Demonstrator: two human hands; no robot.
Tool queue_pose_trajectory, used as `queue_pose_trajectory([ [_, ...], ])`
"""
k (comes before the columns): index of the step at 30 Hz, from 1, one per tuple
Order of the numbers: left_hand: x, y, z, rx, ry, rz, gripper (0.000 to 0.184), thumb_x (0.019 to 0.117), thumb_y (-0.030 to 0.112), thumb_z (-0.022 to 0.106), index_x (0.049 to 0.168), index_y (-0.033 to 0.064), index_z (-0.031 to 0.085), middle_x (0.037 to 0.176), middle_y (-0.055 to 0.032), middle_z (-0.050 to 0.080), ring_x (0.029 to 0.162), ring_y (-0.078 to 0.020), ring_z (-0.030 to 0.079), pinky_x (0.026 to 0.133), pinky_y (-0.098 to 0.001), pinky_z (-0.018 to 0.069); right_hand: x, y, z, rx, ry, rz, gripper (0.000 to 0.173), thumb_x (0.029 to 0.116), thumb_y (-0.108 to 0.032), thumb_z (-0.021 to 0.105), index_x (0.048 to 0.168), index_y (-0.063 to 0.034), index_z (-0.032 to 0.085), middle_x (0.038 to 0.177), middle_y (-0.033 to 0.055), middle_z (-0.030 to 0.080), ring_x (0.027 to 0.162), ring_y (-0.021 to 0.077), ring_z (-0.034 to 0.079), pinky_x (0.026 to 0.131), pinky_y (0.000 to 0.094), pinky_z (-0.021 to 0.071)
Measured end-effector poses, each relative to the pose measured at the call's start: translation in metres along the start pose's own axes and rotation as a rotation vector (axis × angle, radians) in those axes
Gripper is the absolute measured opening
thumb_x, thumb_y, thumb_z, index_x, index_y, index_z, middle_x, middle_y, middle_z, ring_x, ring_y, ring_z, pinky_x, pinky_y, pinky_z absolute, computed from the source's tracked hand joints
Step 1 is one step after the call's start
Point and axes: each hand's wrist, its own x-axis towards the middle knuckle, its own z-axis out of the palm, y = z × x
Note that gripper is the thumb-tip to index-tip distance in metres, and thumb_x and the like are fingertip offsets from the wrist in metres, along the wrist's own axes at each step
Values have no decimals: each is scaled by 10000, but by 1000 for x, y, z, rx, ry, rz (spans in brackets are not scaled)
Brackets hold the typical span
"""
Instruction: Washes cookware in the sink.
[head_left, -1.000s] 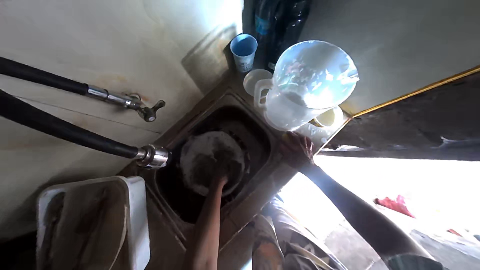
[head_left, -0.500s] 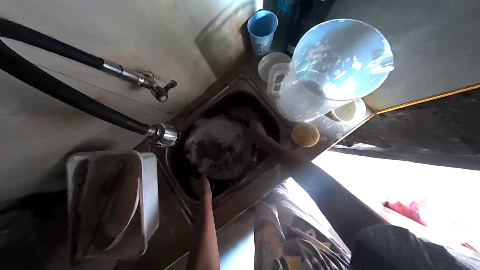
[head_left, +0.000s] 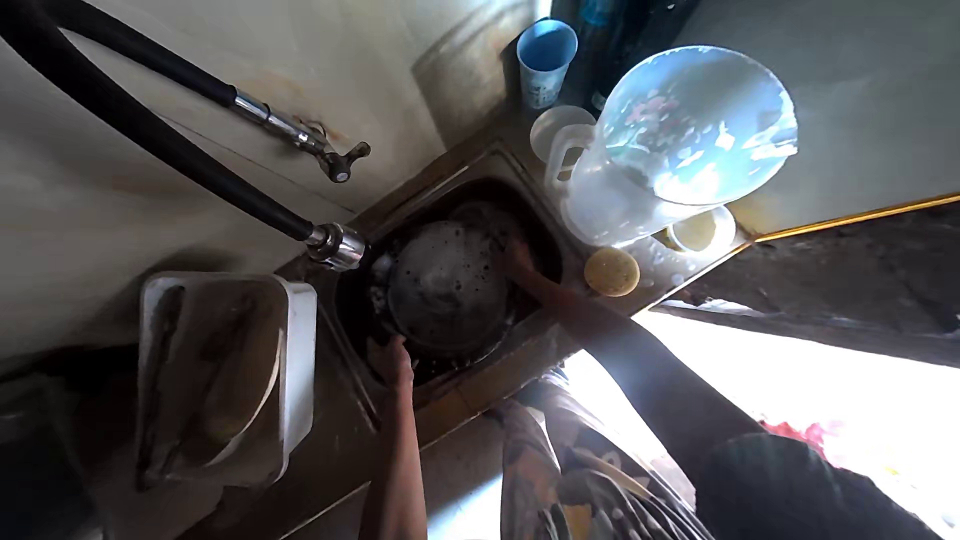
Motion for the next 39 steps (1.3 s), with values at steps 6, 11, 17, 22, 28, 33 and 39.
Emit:
queue_pose_trajectory([
  [6,2,12,-4,22,-14,-1,491,917,5,670,1387,-28,529,1267,-254,601,1134,-336,593,929,-515,511,4,3,1,-40,-66,19,521,1099,-294,466,1564,-81,365,1364,280,601,1220,437,627,1026,586,503],
  [11,4,22,-8,63,-26,33,468,908,23,692,1354,-22,560,1240,-239,621,1113,-317,609,930,-500,511,9,11,-1,-72,-114,9,476,1104,-314,436,1520,-83,447,1370,246,612,1234,404,627,1041,572,502],
  [17,9,30,-9,104,-47,17,495,933,48,665,1405,9,523,1272,-248,599,1111,-350,610,864,-547,537,2,7,-13,-131,-163,-33,465,1098,-231,452,1524,-44,438,1427,253,568,1321,406,562,1102,569,449],
  [22,8,31,-9,132,-46,49,491,913,19,672,1382,-19,534,1273,-258,602,1148,-346,597,943,-521,506,2,10,-15,-105,-134,-35,478,1097,-272,470,1531,-75,442,1414,259,580,1307,422,573,1090,590,452],
  [28,10,29,-9,136,-41,49,548,904,27,688,1421,-5,513,1325,-256,592,1221,-356,576,1004,-534,483,0,8,-16,-142,-113,-2,483,1086,-247,488,1524,-50,438,1415,259,575,1311,418,570,1090,585,456],
  [33,9,30,-9,150,-40,33,557,908,37,685,1433,3,502,1335,-262,583,1223,-368,571,987,-551,488,0,10,-17,-123,-107,-62,443,1085,-259,508,1467,-35,509,1385,259,598,1295,414,582,1094,569,453],
  [39,7,35,-8,168,-37,50,509,899,29,695,1383,-1,541,1282,-253,613,1190,-358,591,979,-542,491,2,12,-19,-145,-96,-62,439,1078,-242,522,1475,-53,519,1399,257,593,1311,424,569,1102,586,442],
])
